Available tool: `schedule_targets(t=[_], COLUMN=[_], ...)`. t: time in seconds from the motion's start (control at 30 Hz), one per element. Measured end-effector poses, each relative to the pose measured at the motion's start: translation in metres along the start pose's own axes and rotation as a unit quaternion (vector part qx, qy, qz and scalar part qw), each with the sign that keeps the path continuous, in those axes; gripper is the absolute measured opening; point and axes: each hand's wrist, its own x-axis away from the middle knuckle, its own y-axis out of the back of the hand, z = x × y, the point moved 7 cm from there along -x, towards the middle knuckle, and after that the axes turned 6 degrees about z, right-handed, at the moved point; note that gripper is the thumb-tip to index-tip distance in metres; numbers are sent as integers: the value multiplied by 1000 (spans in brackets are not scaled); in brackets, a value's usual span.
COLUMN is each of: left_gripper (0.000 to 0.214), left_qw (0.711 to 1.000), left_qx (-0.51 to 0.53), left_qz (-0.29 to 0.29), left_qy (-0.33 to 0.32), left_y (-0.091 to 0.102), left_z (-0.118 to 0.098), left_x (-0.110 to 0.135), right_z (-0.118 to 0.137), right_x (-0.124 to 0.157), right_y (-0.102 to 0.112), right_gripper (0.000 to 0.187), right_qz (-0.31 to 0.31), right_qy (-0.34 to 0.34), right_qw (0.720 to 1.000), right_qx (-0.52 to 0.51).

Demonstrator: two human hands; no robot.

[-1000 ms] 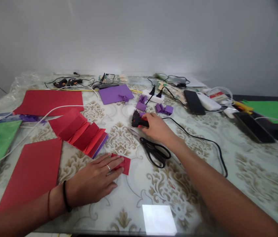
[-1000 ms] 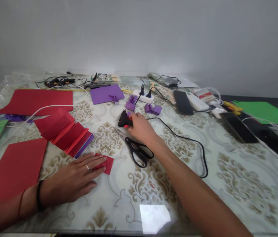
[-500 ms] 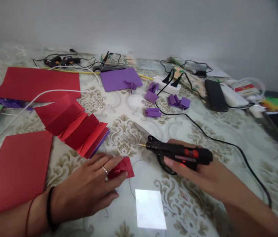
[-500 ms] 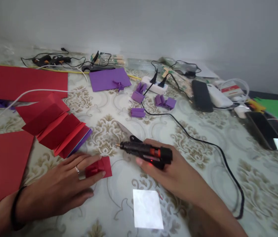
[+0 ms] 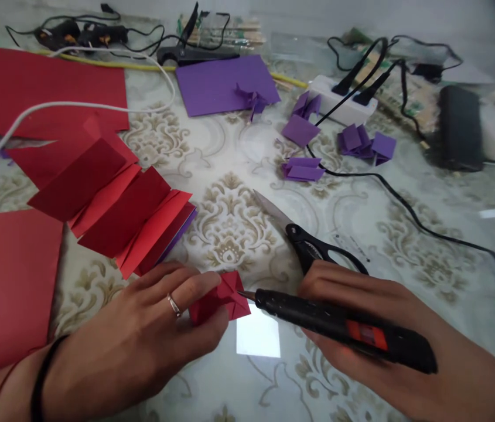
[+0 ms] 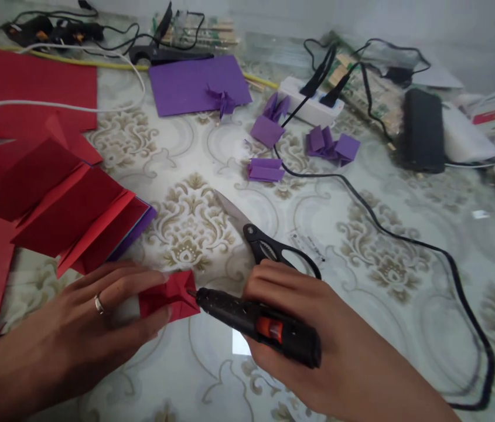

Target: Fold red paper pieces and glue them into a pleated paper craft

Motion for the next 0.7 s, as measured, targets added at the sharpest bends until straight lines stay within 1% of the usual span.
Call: schedule_targets(t=[0.07,0.13,0.4,0.6,0.7], left_gripper=[50,50,43,46,47], left_qw=[1000,1000,1000,999,999], left_qx=[11,22,21,29,40], left_qz=[11,14,1,7,6], left_qy=[5,4,-21,-25,-29], left_y=[-3,-5,-1,-1,0], left_z=[2,2,-2,-2,-3], left_x=[2,3,1,1,0], right_z=[5,7,-2,-3,-4], right_x=[-5,-7,-1,0,-1], right_y=[-5,-8,-15,-16,-17], right_gripper=[11,13,10,11,11], right_qz=[48,69,60,56,62], right_qy=[17,20,-17,-2,-13], right_qw=[999,997,998,998,998], right_qx=[-2,-2,4,20,19])
